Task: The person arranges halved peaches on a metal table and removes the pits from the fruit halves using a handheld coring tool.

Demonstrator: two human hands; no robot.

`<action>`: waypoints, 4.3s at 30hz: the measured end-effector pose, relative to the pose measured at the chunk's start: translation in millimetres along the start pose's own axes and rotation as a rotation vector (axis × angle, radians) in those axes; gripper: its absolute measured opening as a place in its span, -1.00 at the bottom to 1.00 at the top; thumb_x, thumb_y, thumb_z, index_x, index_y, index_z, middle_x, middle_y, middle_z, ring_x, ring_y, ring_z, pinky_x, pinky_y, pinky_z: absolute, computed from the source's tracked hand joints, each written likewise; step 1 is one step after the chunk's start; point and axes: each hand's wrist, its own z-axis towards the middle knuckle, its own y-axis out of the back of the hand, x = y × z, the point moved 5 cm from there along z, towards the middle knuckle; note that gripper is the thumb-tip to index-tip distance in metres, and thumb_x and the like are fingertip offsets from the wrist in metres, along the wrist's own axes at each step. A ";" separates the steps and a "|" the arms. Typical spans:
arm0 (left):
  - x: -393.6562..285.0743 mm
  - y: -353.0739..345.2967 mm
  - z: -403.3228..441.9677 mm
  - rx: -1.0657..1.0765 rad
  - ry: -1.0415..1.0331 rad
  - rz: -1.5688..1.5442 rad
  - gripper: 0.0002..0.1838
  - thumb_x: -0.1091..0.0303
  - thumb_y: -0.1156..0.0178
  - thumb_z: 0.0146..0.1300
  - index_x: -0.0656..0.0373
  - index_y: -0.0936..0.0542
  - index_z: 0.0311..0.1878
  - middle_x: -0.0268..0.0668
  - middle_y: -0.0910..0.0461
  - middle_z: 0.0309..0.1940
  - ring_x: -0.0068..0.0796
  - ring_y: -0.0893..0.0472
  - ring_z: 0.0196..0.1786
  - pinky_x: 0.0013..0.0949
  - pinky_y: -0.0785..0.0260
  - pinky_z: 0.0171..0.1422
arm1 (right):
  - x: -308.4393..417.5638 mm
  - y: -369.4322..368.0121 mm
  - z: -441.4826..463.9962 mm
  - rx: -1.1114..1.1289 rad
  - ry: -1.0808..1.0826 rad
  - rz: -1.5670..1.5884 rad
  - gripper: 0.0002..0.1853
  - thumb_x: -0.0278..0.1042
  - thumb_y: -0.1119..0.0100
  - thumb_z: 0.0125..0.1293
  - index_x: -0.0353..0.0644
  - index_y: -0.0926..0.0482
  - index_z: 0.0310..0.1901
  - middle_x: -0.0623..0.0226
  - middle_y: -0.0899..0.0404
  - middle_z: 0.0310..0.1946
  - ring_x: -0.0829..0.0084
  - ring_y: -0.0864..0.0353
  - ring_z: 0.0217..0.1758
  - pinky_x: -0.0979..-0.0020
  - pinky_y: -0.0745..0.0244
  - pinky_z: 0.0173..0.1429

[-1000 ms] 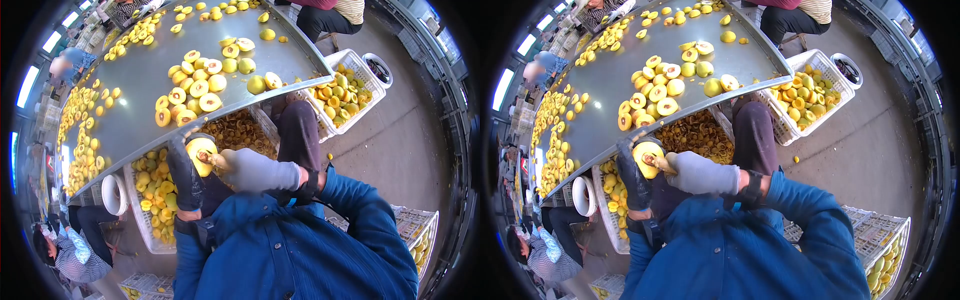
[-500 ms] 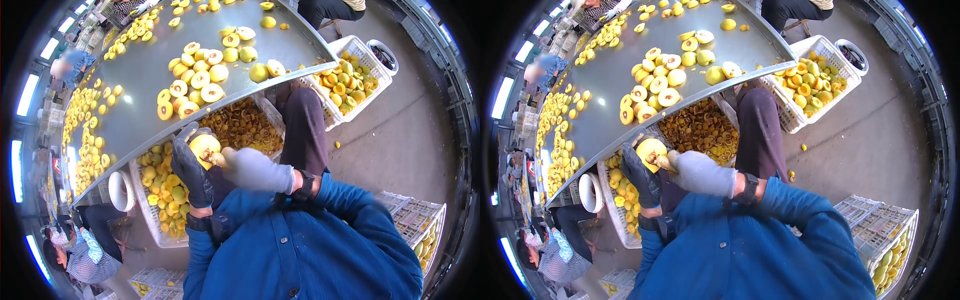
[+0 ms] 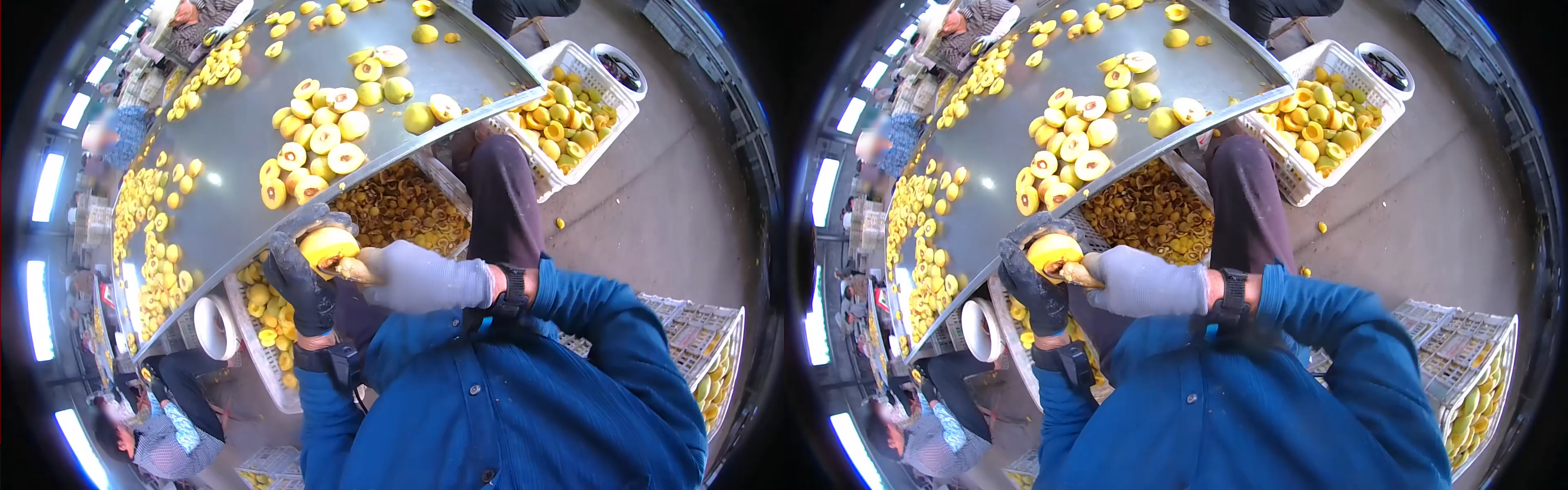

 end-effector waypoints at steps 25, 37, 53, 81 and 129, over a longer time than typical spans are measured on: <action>-29.8 -27.7 30.0 -0.248 0.440 -1.059 -0.31 -0.27 0.29 0.47 0.27 -0.49 -0.07 -0.05 -0.59 -0.37 -0.18 -0.62 -0.38 -0.18 -0.60 -0.21 | 17.6 12.5 8.7 0.106 -0.040 0.294 -0.70 -0.27 -0.21 0.18 -0.32 -0.60 -0.15 -0.04 -0.63 -0.44 0.08 -0.68 -0.31 0.22 -0.52 -0.19; -16.5 -63.9 13.9 -0.245 0.481 -1.171 -0.41 -0.19 0.26 0.50 0.21 -0.43 0.05 -0.09 -0.58 -0.29 -0.21 -0.60 -0.28 -0.20 -0.56 -0.14 | -27.5 19.7 19.1 0.005 0.100 -0.288 -0.72 -0.13 -0.23 0.18 -0.16 -0.54 -0.21 0.01 -0.59 -0.49 -0.06 -0.62 -0.38 0.06 -0.53 -0.28; 9.7 -78.6 1.5 -0.180 0.615 -1.192 -0.51 -0.08 0.12 0.47 0.20 -0.45 0.03 -0.11 -0.61 -0.21 -0.25 -0.65 -0.26 -0.24 -0.60 -0.16 | -47.7 13.0 19.9 0.051 0.003 -0.087 -0.76 -0.17 -0.21 0.18 -0.17 -0.54 -0.27 0.06 -0.58 -0.53 0.07 -0.65 -0.43 0.11 -0.52 -0.28; 242.8 -9.2 45.1 -0.022 0.316 0.516 -0.39 0.09 -0.30 0.20 0.27 -0.44 0.22 0.02 -0.58 -0.02 0.03 -0.57 0.02 -0.10 -0.41 0.15 | -177.5 9.7 -18.2 0.035 -0.270 -0.557 -0.74 -0.13 -0.16 0.28 -0.16 -0.44 -0.29 0.00 -0.54 -0.58 -0.08 -0.58 -0.47 0.00 -0.45 -0.36; -41.0 12.6 5.1 -0.349 0.251 -0.358 -0.45 0.05 0.26 0.55 0.38 -0.53 0.10 -0.16 -0.59 -0.03 -0.35 -0.58 -0.02 -0.31 -0.44 0.13 | 25.3 -3.2 3.9 -0.051 0.050 0.034 -0.76 -0.30 -0.19 0.24 -0.27 -0.46 -0.16 -0.10 -0.57 -0.49 0.00 -0.63 -0.39 0.15 -0.49 -0.35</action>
